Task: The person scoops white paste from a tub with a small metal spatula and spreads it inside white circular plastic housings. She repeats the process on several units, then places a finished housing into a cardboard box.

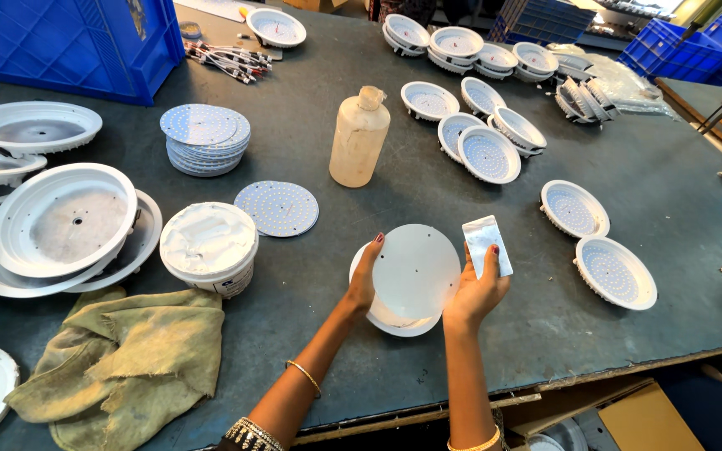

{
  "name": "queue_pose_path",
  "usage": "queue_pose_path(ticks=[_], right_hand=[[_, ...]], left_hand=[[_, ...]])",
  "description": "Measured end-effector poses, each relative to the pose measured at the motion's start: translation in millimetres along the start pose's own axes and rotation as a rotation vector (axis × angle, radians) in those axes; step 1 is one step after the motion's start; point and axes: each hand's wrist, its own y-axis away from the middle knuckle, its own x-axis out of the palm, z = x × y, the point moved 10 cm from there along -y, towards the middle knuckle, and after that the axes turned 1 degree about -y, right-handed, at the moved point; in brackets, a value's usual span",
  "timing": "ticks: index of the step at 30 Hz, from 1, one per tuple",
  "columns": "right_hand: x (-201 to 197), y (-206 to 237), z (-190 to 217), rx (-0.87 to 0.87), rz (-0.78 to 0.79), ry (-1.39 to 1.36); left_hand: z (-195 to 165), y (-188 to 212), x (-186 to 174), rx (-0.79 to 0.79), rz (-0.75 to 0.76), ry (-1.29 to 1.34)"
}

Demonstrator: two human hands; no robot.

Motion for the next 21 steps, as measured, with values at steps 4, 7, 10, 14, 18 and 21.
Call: queue_pose_path(ticks=[4,7,10,14,18,21], right_hand=[[16.3,3.1,11.7,-0.067,0.002,0.128],[25.1,8.0,18.2,-0.072,-0.028,0.256],[44.8,20.9,39.7,-0.235,0.042,0.581],[80.1,60.3,51.9,-0.49,0.31,0.726],[86.4,77.1,28.3,-0.46,0.353,0.896],[91.7,84.8,16.1,-0.484,0.399,0.976]], left_hand=[[-1.7,22.2,42.6,-0.266,0.177,0.457],[-26.8,39.7,75.5,-0.255,0.394,0.654],[-43.9,44.7,87.2,-0.226,0.491,0.712],[-40.3,36.3,73.9,-0.235,0.36,0.745],[-35.6,30.8,61.7,-0.155,0.281,0.721],[-37.8,32.0,64.2,-0.089,0.359,0.664]])
